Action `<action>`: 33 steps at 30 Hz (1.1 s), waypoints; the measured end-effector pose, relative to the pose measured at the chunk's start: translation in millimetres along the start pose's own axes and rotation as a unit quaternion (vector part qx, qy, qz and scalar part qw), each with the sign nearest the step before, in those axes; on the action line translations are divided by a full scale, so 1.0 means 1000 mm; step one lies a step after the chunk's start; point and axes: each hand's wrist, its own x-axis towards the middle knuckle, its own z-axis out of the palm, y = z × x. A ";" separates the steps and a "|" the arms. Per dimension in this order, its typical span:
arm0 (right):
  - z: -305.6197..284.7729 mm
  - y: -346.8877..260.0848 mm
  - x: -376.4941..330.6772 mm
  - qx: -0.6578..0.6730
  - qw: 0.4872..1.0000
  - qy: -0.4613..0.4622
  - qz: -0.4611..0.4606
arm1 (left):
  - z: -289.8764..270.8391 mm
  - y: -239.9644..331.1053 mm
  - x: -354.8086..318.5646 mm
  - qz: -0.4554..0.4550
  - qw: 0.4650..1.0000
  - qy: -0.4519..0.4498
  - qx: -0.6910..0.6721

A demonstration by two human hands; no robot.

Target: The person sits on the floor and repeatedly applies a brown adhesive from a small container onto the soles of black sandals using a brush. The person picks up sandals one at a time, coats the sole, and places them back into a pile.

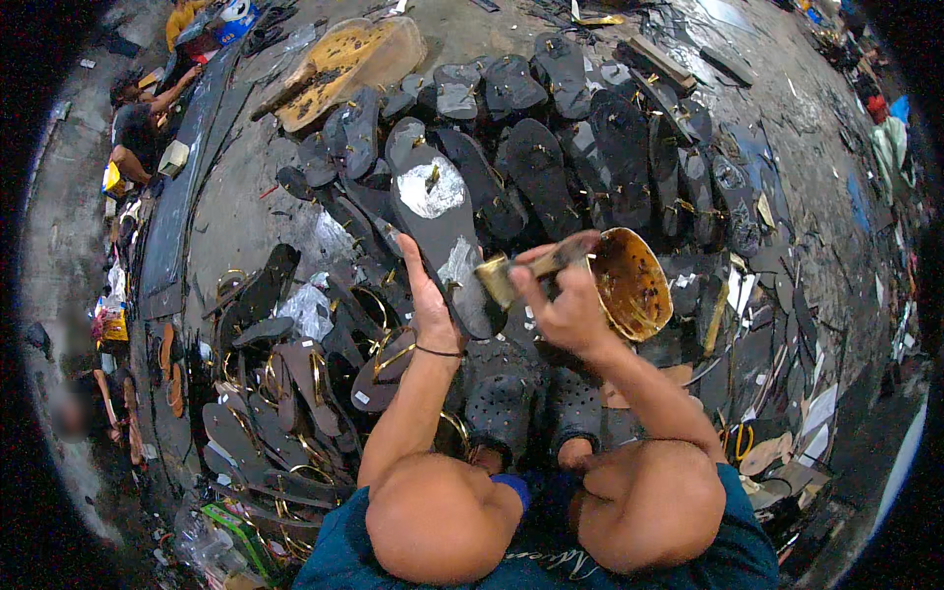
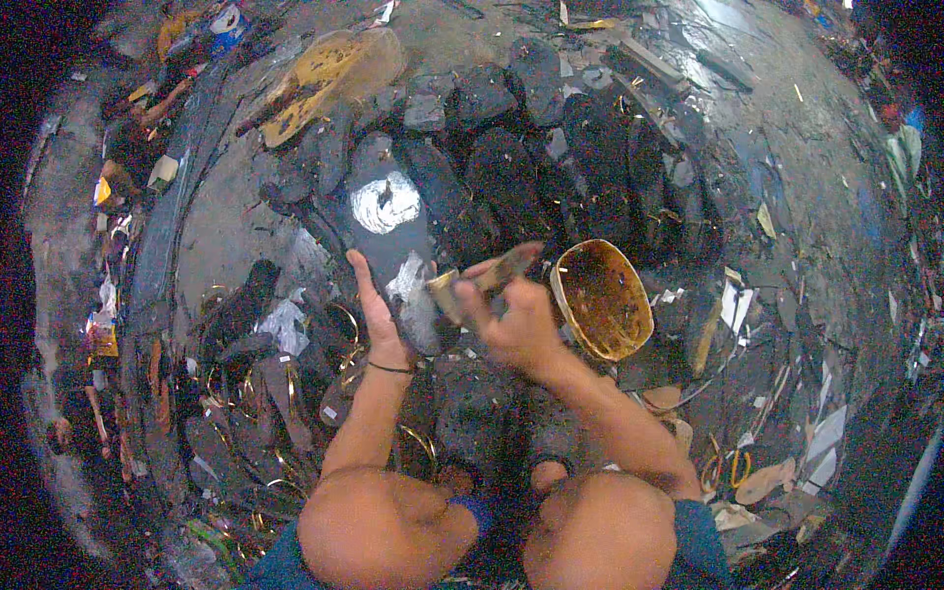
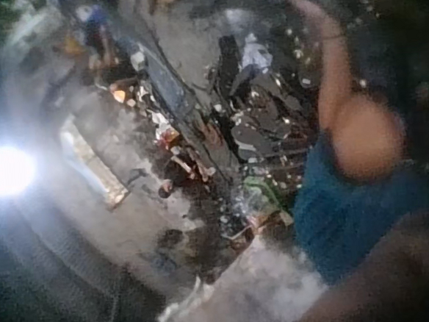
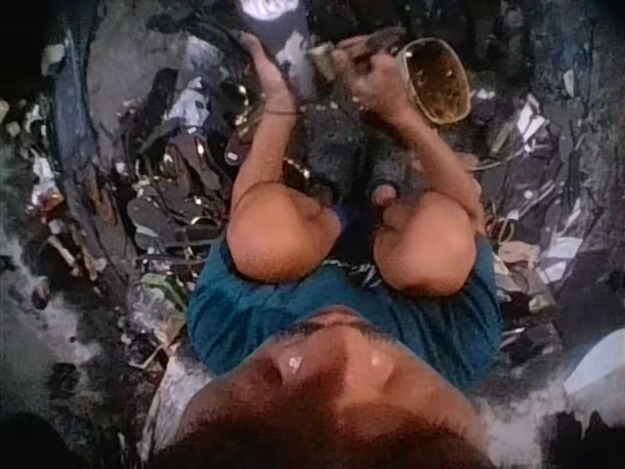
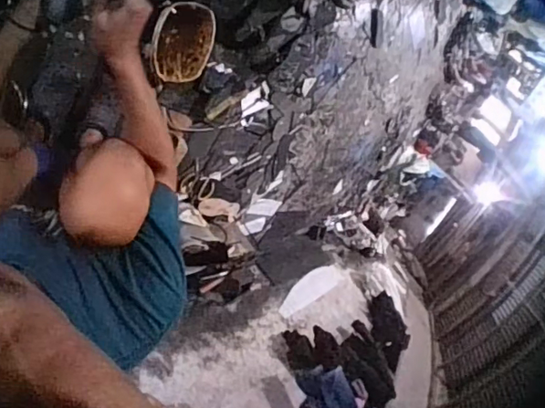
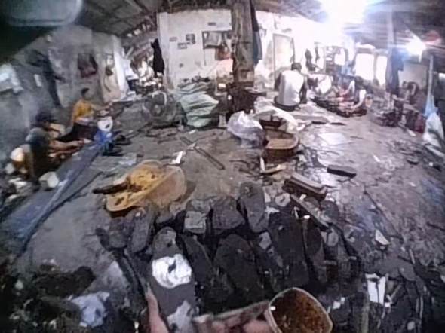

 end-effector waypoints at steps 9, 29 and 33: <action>-0.008 0.018 0.009 -0.040 0.996 0.054 0.057 | 0.003 0.013 -0.020 0.021 0.998 -0.050 0.025; -0.037 0.037 -0.042 0.175 0.955 0.075 0.229 | -0.198 0.134 -0.001 0.246 0.893 0.224 0.302; -0.114 0.086 -0.042 -0.107 0.979 0.129 0.116 | -0.153 0.055 -0.089 0.124 0.482 0.026 0.867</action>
